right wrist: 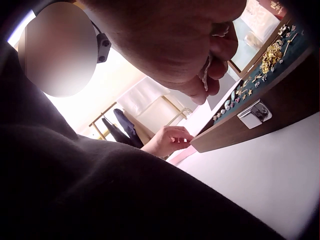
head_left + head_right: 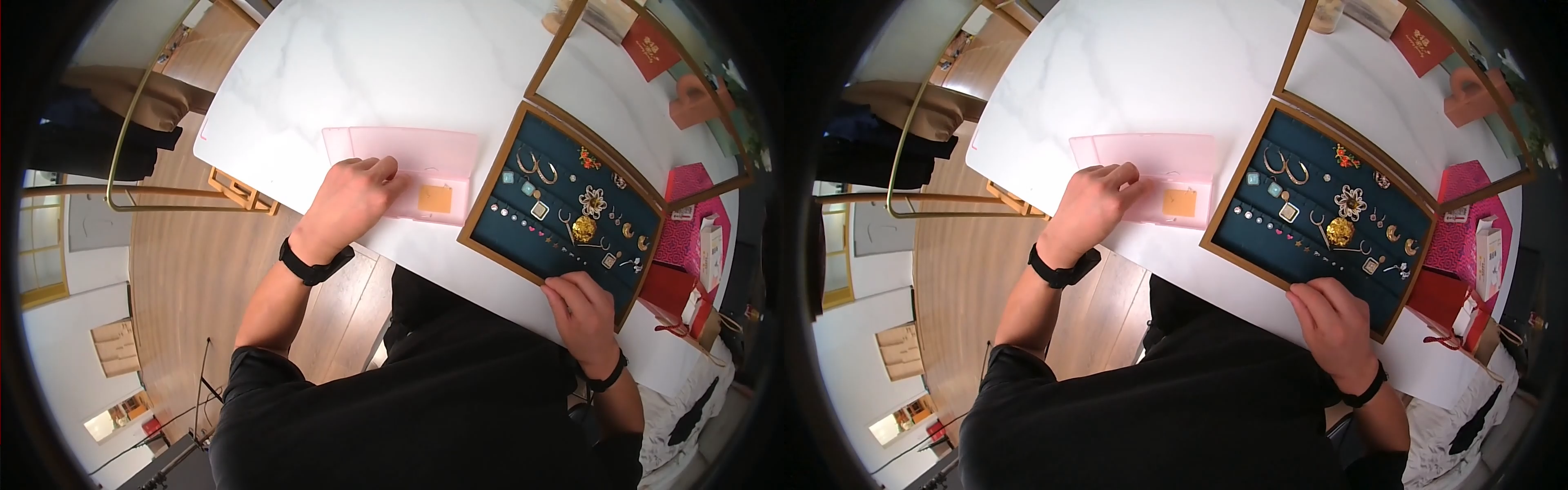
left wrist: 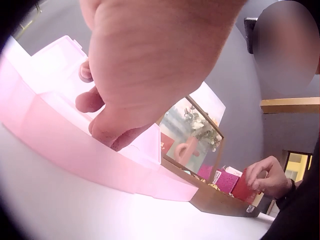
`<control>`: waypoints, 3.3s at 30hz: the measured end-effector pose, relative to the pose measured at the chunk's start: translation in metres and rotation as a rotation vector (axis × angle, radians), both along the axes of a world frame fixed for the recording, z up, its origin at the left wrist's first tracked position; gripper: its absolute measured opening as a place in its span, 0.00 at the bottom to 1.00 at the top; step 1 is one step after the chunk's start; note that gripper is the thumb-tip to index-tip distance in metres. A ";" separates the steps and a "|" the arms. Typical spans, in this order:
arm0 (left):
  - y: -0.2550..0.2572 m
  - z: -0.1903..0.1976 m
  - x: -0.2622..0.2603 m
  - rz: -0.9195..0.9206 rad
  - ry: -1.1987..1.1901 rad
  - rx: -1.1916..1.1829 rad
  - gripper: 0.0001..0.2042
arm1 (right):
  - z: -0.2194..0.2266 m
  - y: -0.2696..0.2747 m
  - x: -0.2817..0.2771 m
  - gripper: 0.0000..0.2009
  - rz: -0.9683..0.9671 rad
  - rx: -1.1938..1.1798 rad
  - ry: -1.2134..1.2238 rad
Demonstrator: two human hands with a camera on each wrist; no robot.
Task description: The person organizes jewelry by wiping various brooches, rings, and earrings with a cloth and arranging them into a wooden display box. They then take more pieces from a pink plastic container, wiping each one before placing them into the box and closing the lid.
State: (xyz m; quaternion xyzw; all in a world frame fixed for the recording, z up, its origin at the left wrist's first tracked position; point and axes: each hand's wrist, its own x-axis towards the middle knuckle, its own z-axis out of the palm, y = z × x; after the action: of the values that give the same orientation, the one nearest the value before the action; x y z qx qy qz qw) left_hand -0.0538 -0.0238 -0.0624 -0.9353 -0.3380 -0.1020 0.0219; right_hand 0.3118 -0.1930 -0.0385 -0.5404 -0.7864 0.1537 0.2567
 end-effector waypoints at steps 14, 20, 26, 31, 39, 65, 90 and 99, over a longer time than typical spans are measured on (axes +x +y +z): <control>-0.004 -0.006 0.003 0.002 0.082 -0.034 0.06 | -0.003 -0.003 0.000 0.09 0.019 0.020 -0.006; -0.004 -0.003 0.004 -0.034 0.028 0.014 0.02 | -0.004 -0.004 0.000 0.09 0.033 0.031 -0.008; -0.004 -0.008 0.003 -0.002 0.024 0.031 0.03 | -0.005 -0.005 0.001 0.08 0.036 0.036 -0.007; -0.003 -0.006 0.004 0.012 0.087 0.011 0.03 | -0.006 -0.005 0.001 0.09 0.041 0.040 -0.007; -0.004 -0.004 0.000 0.016 0.144 -0.010 0.03 | -0.004 -0.001 -0.002 0.09 0.067 0.060 0.006; -0.075 0.009 0.069 0.001 -0.889 -1.645 0.06 | 0.015 0.044 -0.048 0.12 0.330 0.275 0.153; -0.014 -0.009 0.002 0.181 -0.085 -0.195 0.04 | 0.005 0.006 0.012 0.05 -0.022 -0.026 0.174; -0.011 -0.005 0.005 0.129 0.006 -0.131 0.03 | -0.001 -0.004 0.019 0.05 -0.090 -0.077 0.261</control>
State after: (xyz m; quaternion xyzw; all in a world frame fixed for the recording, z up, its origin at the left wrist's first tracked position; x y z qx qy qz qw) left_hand -0.0490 -0.0349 -0.0676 -0.9114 -0.4033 -0.0753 -0.0320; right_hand 0.3303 -0.1966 -0.0398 -0.5601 -0.7147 0.2411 0.3427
